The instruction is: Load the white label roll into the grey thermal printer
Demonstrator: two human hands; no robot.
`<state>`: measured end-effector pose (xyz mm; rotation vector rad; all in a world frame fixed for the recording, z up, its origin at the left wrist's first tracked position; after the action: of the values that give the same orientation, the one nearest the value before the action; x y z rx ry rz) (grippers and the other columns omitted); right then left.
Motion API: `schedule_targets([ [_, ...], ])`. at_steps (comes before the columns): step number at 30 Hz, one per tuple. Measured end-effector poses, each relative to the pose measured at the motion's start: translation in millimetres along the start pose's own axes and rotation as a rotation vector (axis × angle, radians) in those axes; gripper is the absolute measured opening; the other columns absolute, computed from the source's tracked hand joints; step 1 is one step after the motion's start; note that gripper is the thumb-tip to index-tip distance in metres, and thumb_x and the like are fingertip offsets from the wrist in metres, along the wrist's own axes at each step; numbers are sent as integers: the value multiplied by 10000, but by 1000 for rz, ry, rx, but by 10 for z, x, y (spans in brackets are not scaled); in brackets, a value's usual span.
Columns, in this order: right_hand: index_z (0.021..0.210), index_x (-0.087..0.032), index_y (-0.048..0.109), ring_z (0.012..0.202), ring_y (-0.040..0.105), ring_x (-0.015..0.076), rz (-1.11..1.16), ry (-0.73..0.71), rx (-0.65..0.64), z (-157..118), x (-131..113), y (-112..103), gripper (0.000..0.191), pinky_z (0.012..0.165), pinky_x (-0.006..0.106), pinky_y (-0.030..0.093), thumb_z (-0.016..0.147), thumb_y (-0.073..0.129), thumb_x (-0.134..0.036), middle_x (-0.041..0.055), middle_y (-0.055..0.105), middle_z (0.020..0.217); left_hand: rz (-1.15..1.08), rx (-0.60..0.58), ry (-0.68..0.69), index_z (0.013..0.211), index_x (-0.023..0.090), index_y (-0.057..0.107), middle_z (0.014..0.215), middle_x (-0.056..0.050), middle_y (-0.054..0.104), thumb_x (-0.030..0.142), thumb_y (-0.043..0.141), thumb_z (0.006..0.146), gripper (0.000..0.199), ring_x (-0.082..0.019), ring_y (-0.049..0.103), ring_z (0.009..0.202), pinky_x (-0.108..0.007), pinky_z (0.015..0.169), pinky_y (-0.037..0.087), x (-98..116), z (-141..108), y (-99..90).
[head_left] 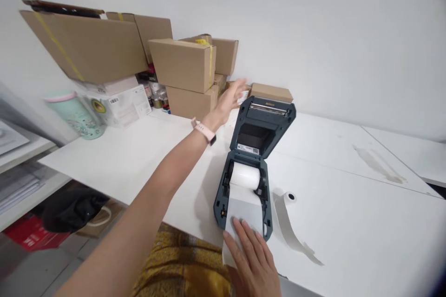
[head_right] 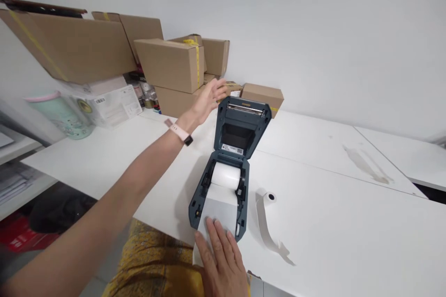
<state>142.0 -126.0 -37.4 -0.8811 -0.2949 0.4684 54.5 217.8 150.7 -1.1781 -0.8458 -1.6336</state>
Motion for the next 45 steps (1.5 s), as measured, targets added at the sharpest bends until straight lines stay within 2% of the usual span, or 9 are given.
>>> schedule_targets([
  [3,1418,-247,613,1432,538,224,0,30,22,11,0,-5,545,1137,384,448,899,510,-114,61,613,1507,2,-209,-4,1310,182,698,1390,-127,686,562,402,1021,561,-307,608,1344,-482,1148,439,116,230,251],
  [6,1359,-246,656,1350,618,220,-18,21,51,35,20,-37,496,1077,372,501,914,497,-94,56,658,1454,90,-179,161,1025,139,792,1150,-125,776,490,574,966,418,-250,704,1137,-393,1052,500,181,90,373],
  [8,1322,-241,680,1332,633,213,-21,-28,75,55,31,-71,460,1049,356,517,935,480,-92,49,676,1431,146,-120,294,966,145,792,1095,-98,782,441,594,966,355,-218,705,1094,-353,1023,500,239,-151,394],
  [10,1273,-233,704,1336,630,208,7,-58,101,78,45,-117,425,1042,345,522,950,467,-91,45,695,1405,201,-132,393,993,163,783,1068,-70,785,412,580,985,322,-201,705,1080,-332,1002,505,294,-469,414],
  [14,1116,-218,742,1306,651,209,141,-4,184,120,54,-219,329,1057,365,534,963,482,-89,54,759,1285,341,-144,647,1071,201,754,1132,-74,769,354,580,1002,242,-207,701,1102,-368,1024,528,382,-1201,403],
  [20,1107,-183,755,1082,741,194,272,58,302,32,-25,-263,246,1029,372,555,979,551,-133,66,810,1072,573,-208,921,1309,212,619,1264,-129,716,327,591,997,334,-227,686,1192,-493,1143,496,150,-1989,394],
  [29,1099,-292,769,887,732,139,173,162,269,-92,-73,-297,326,1099,354,469,963,556,-87,-50,809,898,717,-196,1000,1338,151,606,1256,-146,719,299,594,936,429,-273,609,1335,-513,1211,430,-277,-2532,411],
  [39,1017,-268,781,760,719,136,244,218,275,168,-177,-314,284,854,332,519,898,637,-55,-57,800,846,702,-215,927,1442,192,559,1349,-123,691,403,456,991,508,-275,564,1395,-506,1271,342,-441,-2623,396],
  [45,1109,-284,763,786,715,130,274,209,264,82,-148,-321,314,923,326,512,906,641,-78,-55,795,845,709,-194,931,1428,181,574,1343,-119,697,413,427,1002,507,-263,539,1418,-479,1286,316,-531,-2680,400],
])
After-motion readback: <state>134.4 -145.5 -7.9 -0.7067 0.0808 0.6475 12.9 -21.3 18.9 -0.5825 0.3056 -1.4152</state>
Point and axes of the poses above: each hand's wrist, its own z-axis towards the middle knuckle, its own y-axis out of the palm, x = y × z, the point moved 5 cm from there along z, towards the middle knuckle
